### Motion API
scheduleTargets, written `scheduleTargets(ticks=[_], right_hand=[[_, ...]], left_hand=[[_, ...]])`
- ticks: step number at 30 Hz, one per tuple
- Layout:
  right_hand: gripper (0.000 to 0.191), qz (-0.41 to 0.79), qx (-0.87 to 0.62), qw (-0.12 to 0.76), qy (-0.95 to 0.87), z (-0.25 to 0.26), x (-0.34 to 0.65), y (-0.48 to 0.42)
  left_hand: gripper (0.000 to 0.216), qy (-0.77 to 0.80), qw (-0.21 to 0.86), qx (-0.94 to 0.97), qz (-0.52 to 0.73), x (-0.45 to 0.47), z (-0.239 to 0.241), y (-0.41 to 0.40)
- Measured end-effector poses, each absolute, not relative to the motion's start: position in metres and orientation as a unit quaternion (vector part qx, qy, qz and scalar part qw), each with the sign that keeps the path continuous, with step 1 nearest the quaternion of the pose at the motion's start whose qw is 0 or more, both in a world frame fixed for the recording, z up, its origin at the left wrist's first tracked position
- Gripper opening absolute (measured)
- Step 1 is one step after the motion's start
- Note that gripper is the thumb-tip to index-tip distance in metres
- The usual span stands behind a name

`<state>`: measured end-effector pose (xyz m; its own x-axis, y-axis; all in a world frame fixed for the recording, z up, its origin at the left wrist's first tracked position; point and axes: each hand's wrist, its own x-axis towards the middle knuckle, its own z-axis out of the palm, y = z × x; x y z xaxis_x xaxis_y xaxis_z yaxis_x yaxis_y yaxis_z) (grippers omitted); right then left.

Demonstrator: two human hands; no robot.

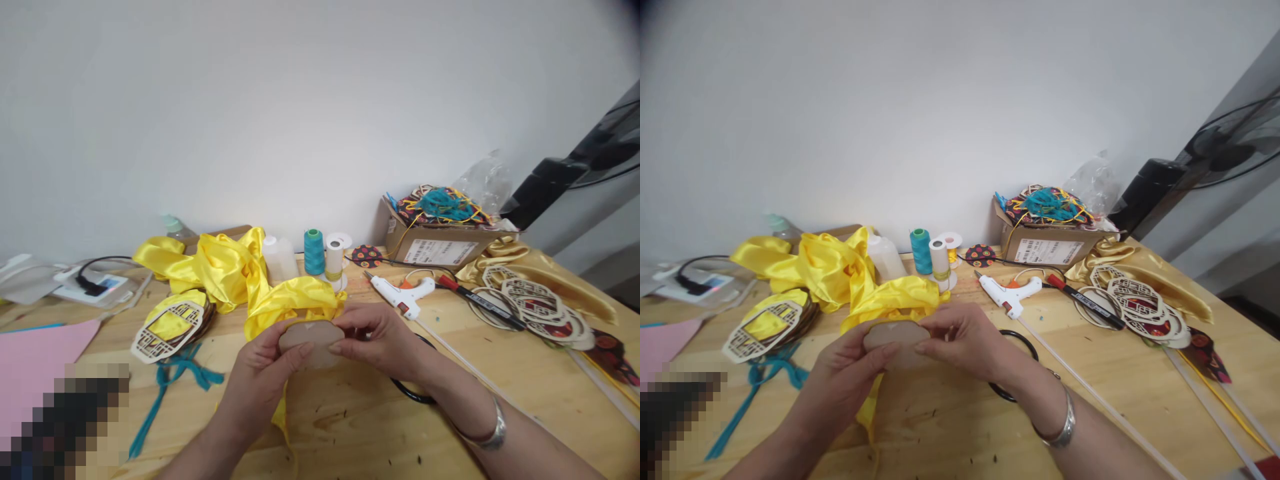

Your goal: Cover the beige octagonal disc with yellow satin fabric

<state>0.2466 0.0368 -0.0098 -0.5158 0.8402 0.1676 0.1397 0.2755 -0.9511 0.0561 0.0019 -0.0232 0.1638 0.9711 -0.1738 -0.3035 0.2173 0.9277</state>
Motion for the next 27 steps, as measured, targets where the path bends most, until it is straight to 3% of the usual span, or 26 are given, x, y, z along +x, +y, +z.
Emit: scheduleTargets(ticks=[11,19,27], right_hand=[[0.043,0.551,-0.365,0.332,-0.673,0.003,0.248,0.032],[0.028,0.513,-0.357,0.360,-0.693,0.001,0.247,0.031],[0.015,0.470,-0.324,0.392,-0.722,-0.001,0.246,0.032]], left_hand=[[0.022,0.444,0.636,0.416,0.474,0.058,-0.018,-0.001],[0.016,0.463,0.579,0.502,0.445,0.055,-0.019,-0.001],[0.021,0.452,0.597,0.501,0.434,0.056,-0.020,-0.002]])
